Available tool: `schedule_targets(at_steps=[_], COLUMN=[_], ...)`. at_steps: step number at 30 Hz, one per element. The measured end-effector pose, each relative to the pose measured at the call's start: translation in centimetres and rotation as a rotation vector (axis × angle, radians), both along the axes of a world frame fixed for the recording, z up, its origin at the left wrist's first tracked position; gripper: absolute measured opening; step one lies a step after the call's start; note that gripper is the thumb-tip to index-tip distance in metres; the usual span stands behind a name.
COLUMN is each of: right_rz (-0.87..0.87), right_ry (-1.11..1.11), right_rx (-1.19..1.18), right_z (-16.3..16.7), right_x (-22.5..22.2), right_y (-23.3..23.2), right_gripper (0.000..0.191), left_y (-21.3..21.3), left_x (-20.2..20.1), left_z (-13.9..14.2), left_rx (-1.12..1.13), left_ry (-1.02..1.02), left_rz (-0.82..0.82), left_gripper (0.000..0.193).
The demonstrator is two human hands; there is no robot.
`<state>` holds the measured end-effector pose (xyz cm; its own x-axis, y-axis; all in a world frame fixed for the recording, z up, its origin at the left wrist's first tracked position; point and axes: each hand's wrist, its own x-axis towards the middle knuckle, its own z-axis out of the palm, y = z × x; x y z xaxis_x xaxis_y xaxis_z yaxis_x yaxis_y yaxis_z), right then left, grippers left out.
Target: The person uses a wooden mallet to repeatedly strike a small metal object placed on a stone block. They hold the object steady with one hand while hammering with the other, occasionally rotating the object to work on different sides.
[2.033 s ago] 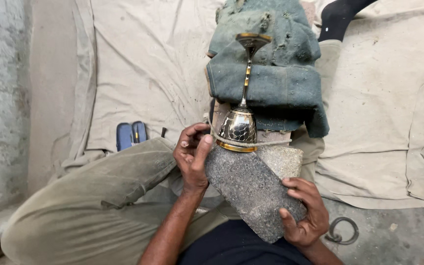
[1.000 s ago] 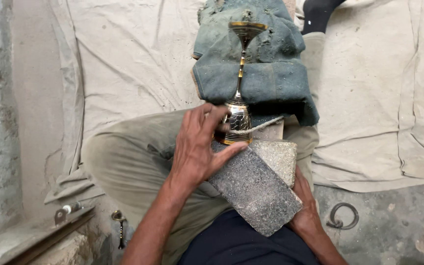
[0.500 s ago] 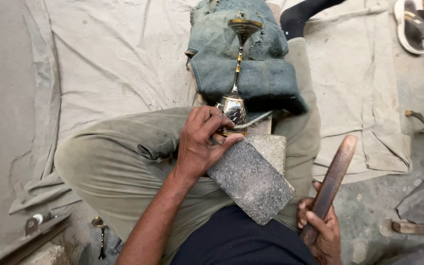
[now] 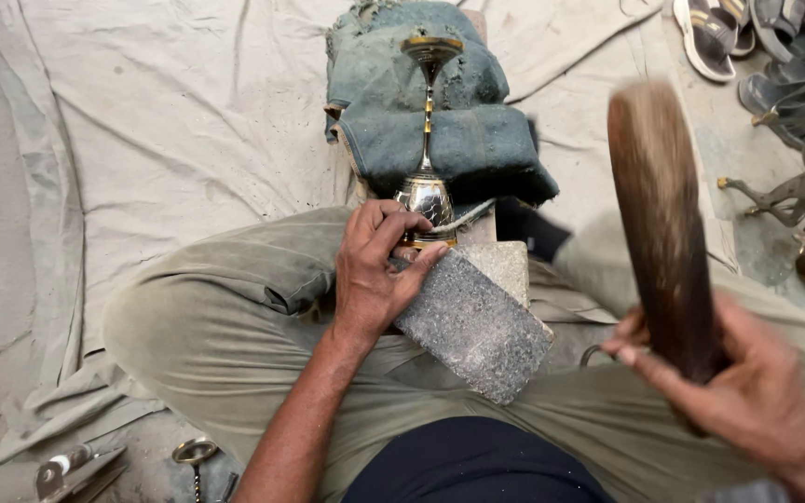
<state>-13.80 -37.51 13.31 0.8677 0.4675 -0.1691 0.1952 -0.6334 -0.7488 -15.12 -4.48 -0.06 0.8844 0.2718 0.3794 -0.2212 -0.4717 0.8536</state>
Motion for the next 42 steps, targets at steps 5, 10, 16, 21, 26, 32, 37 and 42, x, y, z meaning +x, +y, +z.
schedule_targets(at_steps=[5, 10, 16, 21, 26, 32, 37, 42], right_rz=[0.080, 0.155, 0.259, 0.067, -0.370, -0.292, -0.436, -0.400], right_ry=[0.041, 0.240, 0.383, 0.370, 0.638, 0.518, 0.659, 0.487], right_rx=[-0.243, -0.019, 0.192, -0.017, -0.071, 0.043, -0.062, 0.132], right_z=[1.9, -5.5, -9.6, -7.1, -3.6, -2.3, -4.3, -4.4], right_x=[7.7, 11.2, 12.9, 12.4, 14.3, 15.2, 15.0, 17.1], right_y=[5.6, 11.5, 12.9, 13.4, 12.8, 9.5, 6.6, 4.5], right_gripper=[0.068, 0.082, 0.080, 0.074, 0.054, 0.035, 0.041, 0.043], left_y=[1.0, 1.7, 3.3, 5.2, 7.0, 8.4, 7.6, 5.7], left_x=[0.7, 1.4, 3.0, 6.1, 9.2, 11.1, 12.1, 12.2], left_z=[-0.2, 0.0, -0.7, -1.3, -1.2, 0.3, 0.1, -3.2], left_rx=[-0.043, 0.019, -0.029, -0.254, -0.430, -0.176, -0.139, -0.125], left_ry=[0.013, 0.037, 0.036, 0.097, 0.316, 0.516, 0.493, 0.493], left_rz=[-0.012, 0.000, -0.056, -0.189, -0.267, -0.169, -0.283, -0.247], left_gripper=[0.032, 0.031, 0.032, 0.028, 0.020, 0.029, 0.029, 0.030])
